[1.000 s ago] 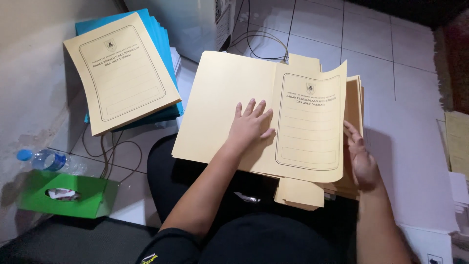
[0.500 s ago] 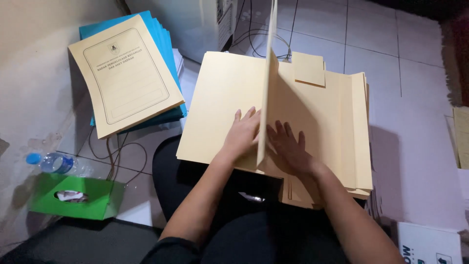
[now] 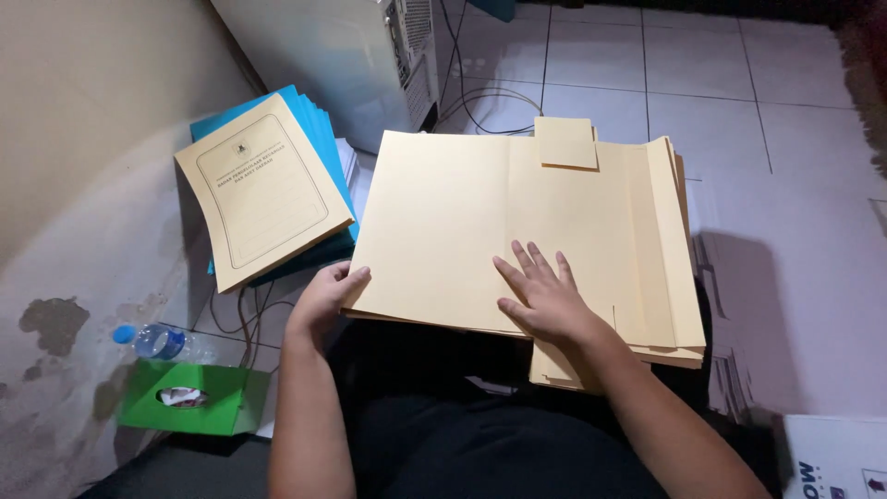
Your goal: Pressing and smoothing out paper folders to ensure they are flat and properly stacked.
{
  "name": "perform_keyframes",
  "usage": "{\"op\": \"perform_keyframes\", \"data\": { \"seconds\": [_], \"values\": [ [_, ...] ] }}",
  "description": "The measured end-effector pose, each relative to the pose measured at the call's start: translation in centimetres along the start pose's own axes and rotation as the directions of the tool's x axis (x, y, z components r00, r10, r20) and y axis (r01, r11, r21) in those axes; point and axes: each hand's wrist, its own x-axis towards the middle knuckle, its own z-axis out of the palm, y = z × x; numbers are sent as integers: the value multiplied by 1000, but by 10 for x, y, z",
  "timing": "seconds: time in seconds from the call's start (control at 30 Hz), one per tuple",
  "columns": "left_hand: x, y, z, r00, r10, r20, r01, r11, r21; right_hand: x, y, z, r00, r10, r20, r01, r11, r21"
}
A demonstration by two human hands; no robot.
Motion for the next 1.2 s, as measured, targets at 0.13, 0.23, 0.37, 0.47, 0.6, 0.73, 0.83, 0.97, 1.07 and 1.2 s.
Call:
{"op": "perform_keyframes", "data": {
  "seconds": [0.13,0.23,0.37,0.47,0.6,0.73,0.83,0.97,1.07,1.2],
  "values": [
    [15,-10,-5,1000,1,-18,4,956,292,2,5,6,1000,15,-25,-15,1000,-8],
    [12,-4,-1,999,39,-39,-13,856,516,2,8,7,999,2,-39,-3,1000,-26],
    [24,5,53,776,511,-370,2,585,811,2,6,3,999,-10,-31,10,1000,-10],
    [32,24,138,657,732,-179,-263,446,856,7,9,6,999,-18,-34,18,1000,10],
    [61,37,221,713,699,59,-509,458,728,0,0,-11,997,11,-71,-5,996,84],
    [81,31,235,689,719,95,-479,353,803,10,50,23,964,149,-221,-81,953,292],
    [81,37,238,723,676,142,-459,318,829,-12,81,13,875,356,-330,-320,934,159],
    [83,33,234,712,689,137,-436,280,855,-32,128,33,726,401,-559,-508,860,-42],
    [91,26,234,703,699,131,-435,278,856,-45,139,28,751,427,-504,-494,869,-1],
    [93,21,234,705,698,126,-448,300,842,-64,119,13,829,491,-266,-494,867,63]
  ]
}}
